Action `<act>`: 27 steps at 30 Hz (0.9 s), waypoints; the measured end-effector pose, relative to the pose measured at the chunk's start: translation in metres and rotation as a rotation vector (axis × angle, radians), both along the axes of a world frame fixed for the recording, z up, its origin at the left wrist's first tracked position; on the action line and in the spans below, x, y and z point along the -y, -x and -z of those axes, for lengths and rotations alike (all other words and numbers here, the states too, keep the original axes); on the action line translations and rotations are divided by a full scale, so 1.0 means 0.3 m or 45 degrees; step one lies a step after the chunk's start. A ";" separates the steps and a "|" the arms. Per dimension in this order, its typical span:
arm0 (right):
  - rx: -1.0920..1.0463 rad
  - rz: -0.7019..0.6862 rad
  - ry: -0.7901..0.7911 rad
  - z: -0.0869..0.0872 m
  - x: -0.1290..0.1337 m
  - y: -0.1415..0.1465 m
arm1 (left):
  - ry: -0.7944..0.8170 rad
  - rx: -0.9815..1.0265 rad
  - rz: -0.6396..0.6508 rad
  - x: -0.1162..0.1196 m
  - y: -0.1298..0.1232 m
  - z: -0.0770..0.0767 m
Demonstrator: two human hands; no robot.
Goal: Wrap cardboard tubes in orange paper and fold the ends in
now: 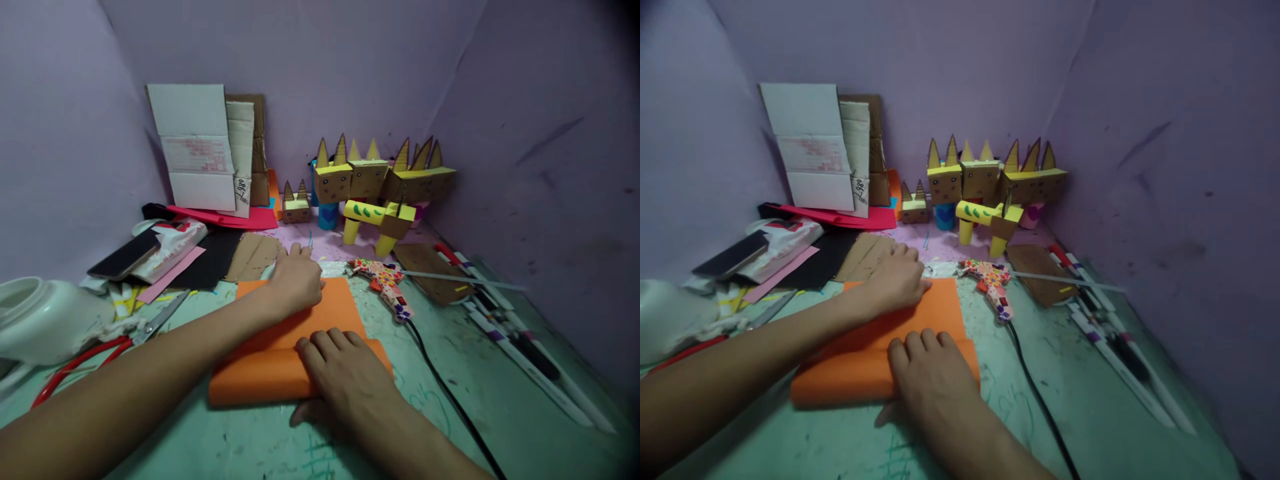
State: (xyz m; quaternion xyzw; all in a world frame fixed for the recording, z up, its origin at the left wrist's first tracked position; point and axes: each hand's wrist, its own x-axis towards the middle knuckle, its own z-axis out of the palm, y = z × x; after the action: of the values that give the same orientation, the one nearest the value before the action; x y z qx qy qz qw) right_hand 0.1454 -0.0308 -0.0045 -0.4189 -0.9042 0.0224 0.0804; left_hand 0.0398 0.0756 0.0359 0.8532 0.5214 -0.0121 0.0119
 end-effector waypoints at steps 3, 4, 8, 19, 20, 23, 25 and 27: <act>-0.014 -0.010 -0.033 0.015 0.001 -0.002 | 0.032 0.021 -0.034 0.011 0.005 0.016; -0.021 -0.009 -0.040 0.019 0.002 -0.003 | 0.055 0.038 -0.025 0.013 0.006 0.022; -0.066 -0.008 -0.086 0.030 0.004 -0.006 | 0.105 0.121 -0.033 0.010 0.009 0.036; 0.058 -0.109 0.170 -0.026 -0.022 0.003 | 0.078 0.214 -0.038 -0.043 0.014 0.073; 0.074 -0.136 0.172 -0.025 -0.022 0.002 | 0.067 0.211 -0.037 -0.042 0.015 0.077; 0.086 -0.178 0.133 -0.018 -0.021 -0.002 | 0.063 0.205 -0.032 -0.036 0.019 0.089; 0.085 -0.165 0.137 -0.019 -0.022 0.001 | 0.065 0.204 -0.022 -0.032 0.019 0.102; 0.098 -0.118 0.203 -0.028 -0.026 0.007 | 0.062 0.204 -0.015 -0.029 0.017 0.121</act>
State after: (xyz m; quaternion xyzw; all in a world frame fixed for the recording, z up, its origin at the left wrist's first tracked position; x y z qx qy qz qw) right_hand 0.1433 -0.0230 0.0040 -0.3824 -0.9203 0.0819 0.0110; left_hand 0.0346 0.0844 -0.0004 0.8477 0.5234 0.0437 0.0742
